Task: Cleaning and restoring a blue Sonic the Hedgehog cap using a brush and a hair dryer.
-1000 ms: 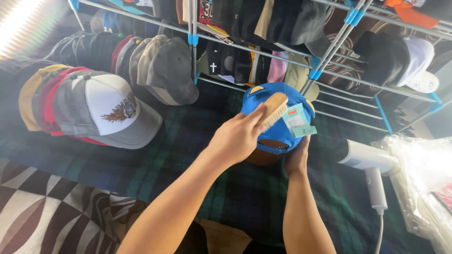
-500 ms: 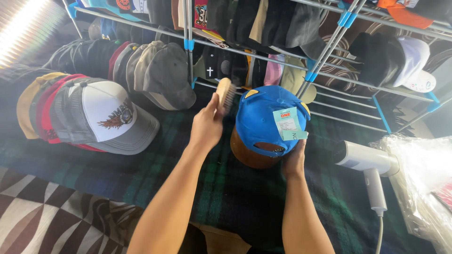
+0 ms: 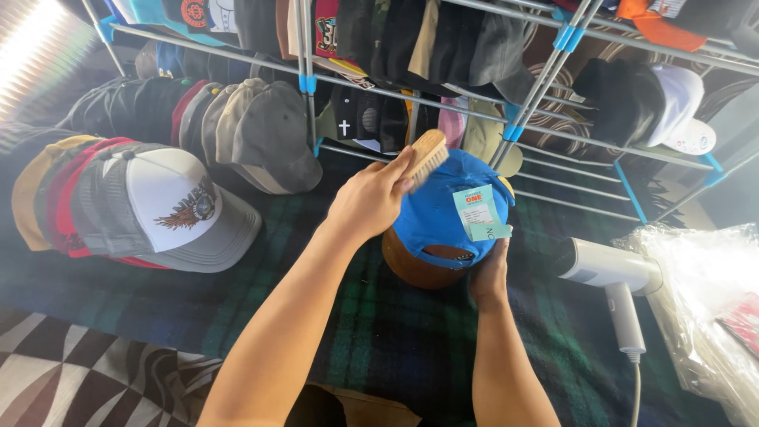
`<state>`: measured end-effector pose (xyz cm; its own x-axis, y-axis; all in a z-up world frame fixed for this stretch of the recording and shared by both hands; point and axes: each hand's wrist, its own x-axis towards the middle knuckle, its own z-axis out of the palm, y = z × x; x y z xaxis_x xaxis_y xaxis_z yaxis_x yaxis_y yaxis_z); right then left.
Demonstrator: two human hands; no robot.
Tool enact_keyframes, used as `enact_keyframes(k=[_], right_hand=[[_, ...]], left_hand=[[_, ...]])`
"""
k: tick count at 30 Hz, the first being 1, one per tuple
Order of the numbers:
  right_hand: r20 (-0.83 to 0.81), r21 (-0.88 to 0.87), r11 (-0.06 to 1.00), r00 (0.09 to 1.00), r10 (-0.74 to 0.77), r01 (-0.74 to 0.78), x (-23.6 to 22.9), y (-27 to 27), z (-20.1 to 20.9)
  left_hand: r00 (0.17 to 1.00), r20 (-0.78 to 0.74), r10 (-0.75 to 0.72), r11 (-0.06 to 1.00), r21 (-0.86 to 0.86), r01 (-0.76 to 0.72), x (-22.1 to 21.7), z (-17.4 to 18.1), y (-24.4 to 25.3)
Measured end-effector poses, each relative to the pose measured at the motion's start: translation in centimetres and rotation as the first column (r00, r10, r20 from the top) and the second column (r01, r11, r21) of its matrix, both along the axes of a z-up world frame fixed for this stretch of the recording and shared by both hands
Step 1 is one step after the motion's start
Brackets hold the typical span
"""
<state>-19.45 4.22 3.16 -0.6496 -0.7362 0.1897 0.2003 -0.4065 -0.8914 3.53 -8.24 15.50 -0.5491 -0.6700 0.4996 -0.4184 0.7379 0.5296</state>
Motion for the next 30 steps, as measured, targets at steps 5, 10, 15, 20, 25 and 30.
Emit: enact_keyframes(k=[5,10,15,20,25,30], right_hand=[[0.069,-0.013,0.999,0.997,0.031,-0.03,-0.9,-0.1,-1.2],[0.099,-0.028,0.999,0.994,0.046,-0.043,-1.1,-0.4,-1.2],[0.044,0.044,0.998,0.998,0.05,-0.052,-0.3,0.4,-0.1],[0.075,0.041,0.998,0.996,0.046,-0.049,0.6,0.4,0.8],[0.072,0.053,0.997,0.996,0.043,-0.047,0.6,0.5,0.8],[0.068,0.023,1.0,0.998,0.016,-0.018,0.7,0.6,1.0]], left_hand=[[0.998,0.018,0.061,0.996,0.057,-0.062,-2.5,0.2,-2.4],[0.994,0.046,0.097,0.977,0.187,-0.104,-2.6,0.0,-3.7],[0.986,-0.065,0.155,0.958,0.253,-0.134,1.2,1.4,-0.5],[0.999,-0.037,0.022,0.97,0.242,-0.013,8.6,3.3,5.7],[0.994,-0.057,-0.09,0.965,0.244,0.101,8.7,0.6,4.9],[0.97,-0.2,-0.14,0.975,0.142,0.17,5.4,-0.1,2.4]])
